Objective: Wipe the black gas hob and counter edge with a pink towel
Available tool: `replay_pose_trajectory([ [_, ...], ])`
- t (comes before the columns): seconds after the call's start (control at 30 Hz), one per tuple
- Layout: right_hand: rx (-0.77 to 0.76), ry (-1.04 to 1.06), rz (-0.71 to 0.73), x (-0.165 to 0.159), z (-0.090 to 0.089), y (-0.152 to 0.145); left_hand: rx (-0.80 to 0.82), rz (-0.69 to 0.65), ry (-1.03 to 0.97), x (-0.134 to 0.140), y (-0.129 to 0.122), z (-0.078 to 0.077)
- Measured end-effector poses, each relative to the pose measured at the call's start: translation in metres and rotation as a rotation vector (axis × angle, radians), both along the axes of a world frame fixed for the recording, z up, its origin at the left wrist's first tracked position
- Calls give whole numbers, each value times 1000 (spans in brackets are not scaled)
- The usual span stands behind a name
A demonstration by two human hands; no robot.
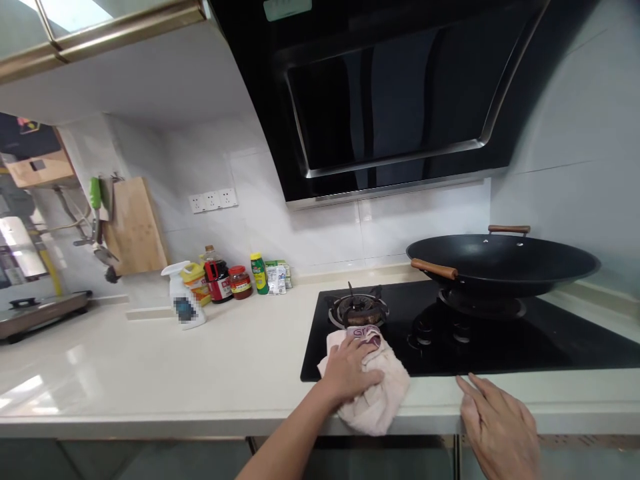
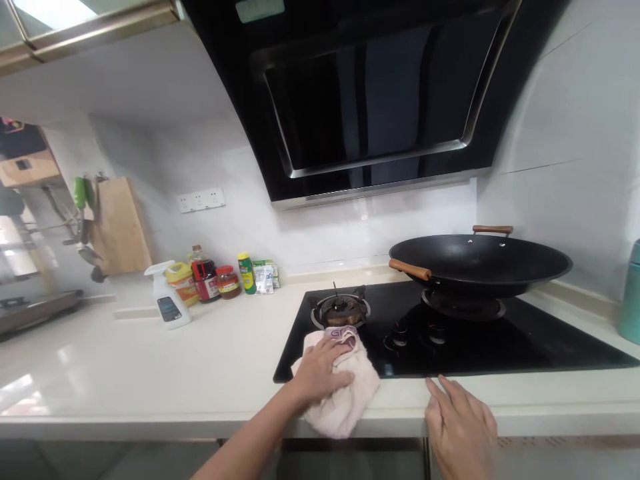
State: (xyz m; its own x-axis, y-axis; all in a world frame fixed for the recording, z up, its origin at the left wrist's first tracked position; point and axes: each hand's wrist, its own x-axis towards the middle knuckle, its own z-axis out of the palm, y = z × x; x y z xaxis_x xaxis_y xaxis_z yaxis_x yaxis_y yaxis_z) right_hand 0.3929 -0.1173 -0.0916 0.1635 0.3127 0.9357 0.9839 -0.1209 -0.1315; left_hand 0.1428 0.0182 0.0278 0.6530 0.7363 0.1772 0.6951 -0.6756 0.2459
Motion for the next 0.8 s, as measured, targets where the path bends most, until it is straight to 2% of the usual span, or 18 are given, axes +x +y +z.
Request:
replay_pose_trajectory([
  [0.17,-14,60,5,-2,-2,0,-24,138,48,-48,7,9],
  [0.3,-23,82,29,-3,-5,1,-27,271,66,-60,24,14],
  [0.47,2,107,-3,-6,-7,7,-6,399,65,-33,40,15],
  [0.63,27,118,-12,-8,-5,9,-5,452,91,7,30,7],
  [0.7,26,115,0,-8,-5,9,5,452,91,11,25,4],
  [0.8,40,102,8,-6,-6,8,32,420,85,4,23,1],
])
